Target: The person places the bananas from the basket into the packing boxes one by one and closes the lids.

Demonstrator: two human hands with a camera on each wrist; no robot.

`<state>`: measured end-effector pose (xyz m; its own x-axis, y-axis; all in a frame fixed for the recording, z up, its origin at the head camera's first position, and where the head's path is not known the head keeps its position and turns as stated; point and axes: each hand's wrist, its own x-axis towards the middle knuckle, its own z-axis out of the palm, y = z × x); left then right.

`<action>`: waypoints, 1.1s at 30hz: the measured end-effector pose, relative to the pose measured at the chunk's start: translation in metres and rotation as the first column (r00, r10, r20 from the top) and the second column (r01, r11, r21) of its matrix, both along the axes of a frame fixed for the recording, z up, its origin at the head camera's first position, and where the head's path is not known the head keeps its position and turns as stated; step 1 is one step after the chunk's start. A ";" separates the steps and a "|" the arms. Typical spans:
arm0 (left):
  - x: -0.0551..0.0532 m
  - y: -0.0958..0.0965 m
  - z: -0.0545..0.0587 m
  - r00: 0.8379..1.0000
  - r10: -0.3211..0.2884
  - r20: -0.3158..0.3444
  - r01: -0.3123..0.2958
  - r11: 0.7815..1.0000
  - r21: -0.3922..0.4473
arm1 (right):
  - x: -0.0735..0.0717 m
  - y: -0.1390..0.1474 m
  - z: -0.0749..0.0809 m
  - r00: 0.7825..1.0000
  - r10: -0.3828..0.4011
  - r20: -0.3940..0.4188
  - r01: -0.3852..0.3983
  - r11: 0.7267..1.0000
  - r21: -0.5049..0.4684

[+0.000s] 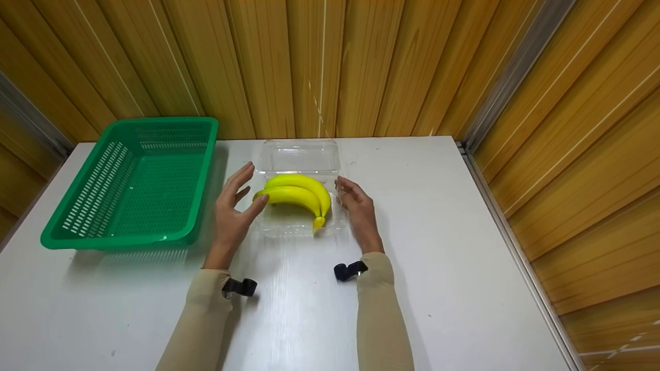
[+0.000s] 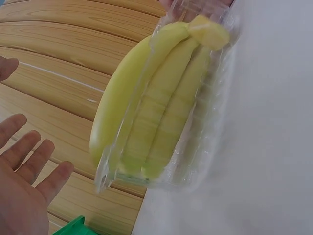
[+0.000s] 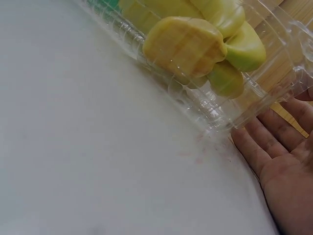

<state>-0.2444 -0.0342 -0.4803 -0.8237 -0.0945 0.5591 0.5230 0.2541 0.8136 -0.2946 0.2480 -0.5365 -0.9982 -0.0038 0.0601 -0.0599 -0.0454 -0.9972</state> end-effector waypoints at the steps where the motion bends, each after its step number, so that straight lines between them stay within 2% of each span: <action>1: -0.001 0.001 -0.001 1.000 -0.001 0.008 0.001 1.000 0.005 | 0.000 0.000 0.000 1.000 0.002 0.003 -0.002 1.000 -0.002; 18: -0.008 -0.003 -0.022 0.994 0.022 0.109 -0.023 1.000 0.004 | 0.000 0.000 0.000 1.000 -0.001 -0.004 0.001 1.000 -0.005; 27: -0.012 -0.003 -0.037 0.989 0.019 0.150 -0.015 0.999 -0.029 | 0.000 -0.001 -0.001 1.000 0.004 -0.007 -0.004 0.999 -0.038; 33: -0.012 -0.002 -0.042 0.982 0.007 0.187 -0.003 1.000 -0.025 | 0.001 -0.001 -0.001 1.000 -0.003 -0.005 0.003 1.000 -0.022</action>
